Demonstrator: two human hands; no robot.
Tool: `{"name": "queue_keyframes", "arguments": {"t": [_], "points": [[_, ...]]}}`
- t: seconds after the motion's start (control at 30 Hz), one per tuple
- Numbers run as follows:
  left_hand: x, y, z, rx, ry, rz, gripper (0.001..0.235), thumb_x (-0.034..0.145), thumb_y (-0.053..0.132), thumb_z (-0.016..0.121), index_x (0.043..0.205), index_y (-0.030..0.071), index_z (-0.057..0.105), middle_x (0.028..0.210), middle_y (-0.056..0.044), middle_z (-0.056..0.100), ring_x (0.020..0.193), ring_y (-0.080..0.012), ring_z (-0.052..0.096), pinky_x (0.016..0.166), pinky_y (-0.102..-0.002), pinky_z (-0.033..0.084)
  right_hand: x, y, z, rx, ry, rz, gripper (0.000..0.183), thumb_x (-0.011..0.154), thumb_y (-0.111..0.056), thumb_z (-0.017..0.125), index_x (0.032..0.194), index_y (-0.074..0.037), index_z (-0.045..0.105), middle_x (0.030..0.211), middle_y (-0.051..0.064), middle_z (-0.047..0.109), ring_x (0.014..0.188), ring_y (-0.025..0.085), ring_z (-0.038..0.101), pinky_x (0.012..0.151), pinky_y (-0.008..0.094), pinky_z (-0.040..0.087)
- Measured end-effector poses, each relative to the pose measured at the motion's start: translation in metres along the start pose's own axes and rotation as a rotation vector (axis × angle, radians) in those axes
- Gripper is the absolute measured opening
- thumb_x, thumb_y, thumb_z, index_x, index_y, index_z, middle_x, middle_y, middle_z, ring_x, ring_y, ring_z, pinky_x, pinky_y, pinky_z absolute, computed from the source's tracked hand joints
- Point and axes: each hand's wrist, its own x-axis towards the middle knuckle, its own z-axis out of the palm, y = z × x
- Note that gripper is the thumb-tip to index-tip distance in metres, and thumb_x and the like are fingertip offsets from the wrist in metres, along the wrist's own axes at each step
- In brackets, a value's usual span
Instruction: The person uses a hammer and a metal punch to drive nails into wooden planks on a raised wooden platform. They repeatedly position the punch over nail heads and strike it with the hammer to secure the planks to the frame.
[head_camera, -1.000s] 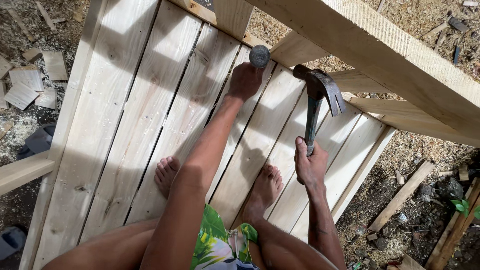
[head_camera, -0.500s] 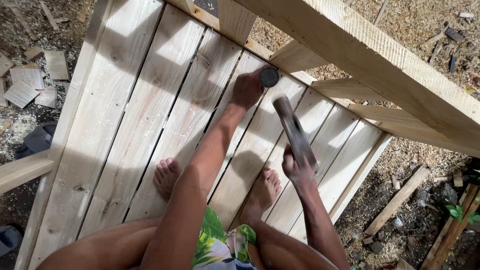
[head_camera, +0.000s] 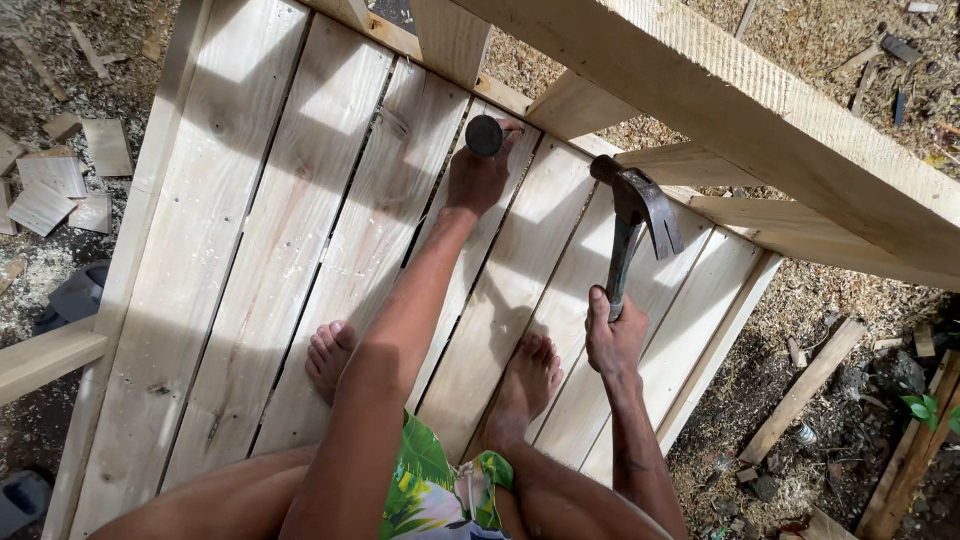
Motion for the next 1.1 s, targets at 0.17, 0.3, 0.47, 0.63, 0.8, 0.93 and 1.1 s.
{"name": "queue_keyframes", "arguments": {"t": [0.17,0.3,0.47,0.63,0.8,0.93,1.1], "points": [[-0.002,-0.014,0.008,0.133,-0.02,0.093,0.016,0.105,0.021,0.059,0.115,0.016,0.07,0.093,-0.017,0.075,0.085,-0.0384,0.073,0.067,-0.046,0.058,0.001,-0.025,-0.005,0.036,-0.031,-0.14,0.032,0.104,-0.029,0.061,0.086,-0.002,0.063,0.058,-0.003,0.051,0.052,0.005,0.047,0.046,0.027,0.038],[0.003,-0.033,0.019,0.435,-0.088,0.235,0.014,0.09,0.013,0.068,0.077,0.009,0.067,0.074,-0.017,0.071,0.072,-0.037,0.072,0.067,-0.047,0.059,-0.008,-0.046,-0.025,0.016,-0.051,-0.451,0.031,0.105,-0.024,0.056,0.082,-0.004,0.058,0.057,-0.004,0.051,0.05,0.004,0.047,0.046,0.025,0.038],[0.01,-0.037,0.021,0.35,-0.077,0.238,0.01,0.083,0.008,0.069,0.074,0.006,0.066,0.073,-0.02,0.07,0.068,-0.0395,0.07,0.064,-0.048,0.058,-0.002,-0.082,-0.016,0.085,-0.138,-0.506,0.028,0.108,-0.025,0.053,0.093,-0.003,0.058,0.07,0.003,0.058,0.061,0.013,0.057,0.055,0.03,0.046],[0.01,-0.021,0.018,0.287,-0.071,0.248,0.006,0.087,0.007,0.066,0.087,0.006,0.071,0.075,-0.02,0.071,0.067,-0.04,0.07,0.064,-0.049,0.057,0.031,-0.081,0.009,-0.375,-0.189,0.035,0.023,0.097,-0.028,0.064,0.102,-0.006,0.07,0.058,0.012,0.059,0.048,0.023,0.055,0.053,0.036,0.044],[0.005,-0.013,0.008,0.463,-0.183,0.137,0.017,0.099,0.02,0.066,0.085,0.01,0.069,0.084,-0.018,0.074,0.077,-0.0364,0.072,0.072,-0.046,0.06,0.006,-0.037,-0.007,-0.206,-0.05,-0.038,0.033,0.101,-0.033,0.065,0.092,-0.002,0.068,0.06,0.01,0.054,0.055,0.018,0.05,0.055,0.036,0.045],[0.007,-0.017,-0.018,0.033,0.089,0.036,0.022,0.105,0.028,0.057,0.115,0.01,0.066,0.098,-0.016,0.074,0.078,-0.0348,0.073,0.066,-0.042,0.059,0.004,-0.004,-0.002,-0.118,-0.022,0.121,0.047,0.102,-0.039,0.066,0.076,-0.001,0.062,0.058,0.002,0.055,0.054,0.011,0.051,0.049,0.033,0.043],[0.018,-0.017,-0.04,-0.176,0.083,-0.055,0.029,0.115,0.038,0.045,0.12,0.014,0.059,0.112,-0.008,0.075,0.083,-0.0197,0.079,0.062,-0.034,0.063,0.003,0.023,0.023,0.079,-0.186,0.467,0.05,0.103,-0.045,0.059,0.076,-0.002,0.055,0.054,0.001,0.049,0.043,0.01,0.046,0.04,0.031,0.037]]}}
